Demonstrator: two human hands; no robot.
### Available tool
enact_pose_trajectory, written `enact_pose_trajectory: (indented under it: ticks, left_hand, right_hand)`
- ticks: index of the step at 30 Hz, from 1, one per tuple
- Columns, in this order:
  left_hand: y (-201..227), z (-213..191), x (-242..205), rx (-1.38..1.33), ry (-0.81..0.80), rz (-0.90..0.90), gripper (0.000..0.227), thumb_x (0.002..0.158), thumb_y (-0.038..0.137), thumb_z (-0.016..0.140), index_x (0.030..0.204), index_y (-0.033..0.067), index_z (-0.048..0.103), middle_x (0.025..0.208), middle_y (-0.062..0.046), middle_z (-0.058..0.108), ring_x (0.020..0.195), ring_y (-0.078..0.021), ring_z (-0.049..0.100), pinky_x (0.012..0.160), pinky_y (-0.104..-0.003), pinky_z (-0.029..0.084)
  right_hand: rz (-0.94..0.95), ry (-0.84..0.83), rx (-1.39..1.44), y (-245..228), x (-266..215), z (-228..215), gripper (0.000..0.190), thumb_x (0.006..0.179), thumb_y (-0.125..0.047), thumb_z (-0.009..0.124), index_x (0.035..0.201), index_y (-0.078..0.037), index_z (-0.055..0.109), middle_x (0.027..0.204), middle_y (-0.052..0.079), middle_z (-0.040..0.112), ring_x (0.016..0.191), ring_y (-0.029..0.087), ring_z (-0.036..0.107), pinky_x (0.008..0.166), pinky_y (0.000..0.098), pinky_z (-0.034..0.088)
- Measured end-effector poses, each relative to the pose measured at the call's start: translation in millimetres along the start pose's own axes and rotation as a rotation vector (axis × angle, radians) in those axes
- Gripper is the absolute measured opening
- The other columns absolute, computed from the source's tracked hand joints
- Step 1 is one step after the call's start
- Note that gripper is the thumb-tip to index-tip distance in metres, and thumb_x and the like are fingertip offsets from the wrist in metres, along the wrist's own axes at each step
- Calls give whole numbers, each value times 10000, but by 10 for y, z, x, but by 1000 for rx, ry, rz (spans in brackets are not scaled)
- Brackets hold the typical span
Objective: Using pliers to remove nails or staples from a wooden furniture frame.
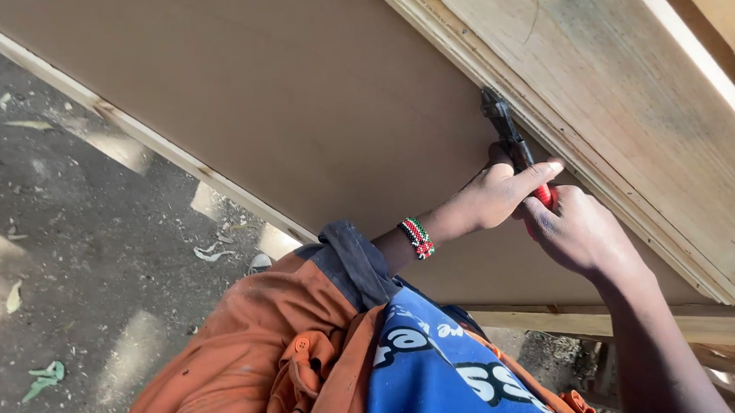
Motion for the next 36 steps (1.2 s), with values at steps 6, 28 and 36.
enact_pose_trajectory:
  ticks: [6, 28, 36]
  left_hand:
    - [144, -22, -130, 62, -89, 76, 623, 896, 505, 430, 508, 51, 608, 511, -115, 675, 581, -179, 657, 739, -294, 541]
    - [-141, 42, 135, -334, -47, 382, 402, 895, 480, 585, 710, 165, 415, 583, 41, 420, 513, -66, 406, 479, -241, 361]
    - [-201, 84, 185, -353, -122, 272, 476, 868, 523, 575, 721, 81, 480, 582, -72, 534, 483, -204, 628, 456, -315, 562]
  right_hand:
    - [-26, -12, -69, 126, 110, 7, 469, 997, -385, 448, 695, -51, 580, 638, 124, 558, 616, 308, 472, 641, 435, 402]
    - [-54, 49, -183, -34, 63, -84, 263, 921, -241, 416, 897, -76, 619, 728, 169, 623, 672, 364, 544, 659, 465, 425]
    - [-3, 59, -55, 9, 1, -63, 383, 920, -261, 444, 659, -26, 597, 645, 153, 646, 626, 318, 572, 644, 438, 420]
Point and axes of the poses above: each hand's wrist, its own x-axis towards the middle knuckle, its own z-axis out of the palm, y = z × x, the point moved 2 cm from there along x, towards the middle knuckle
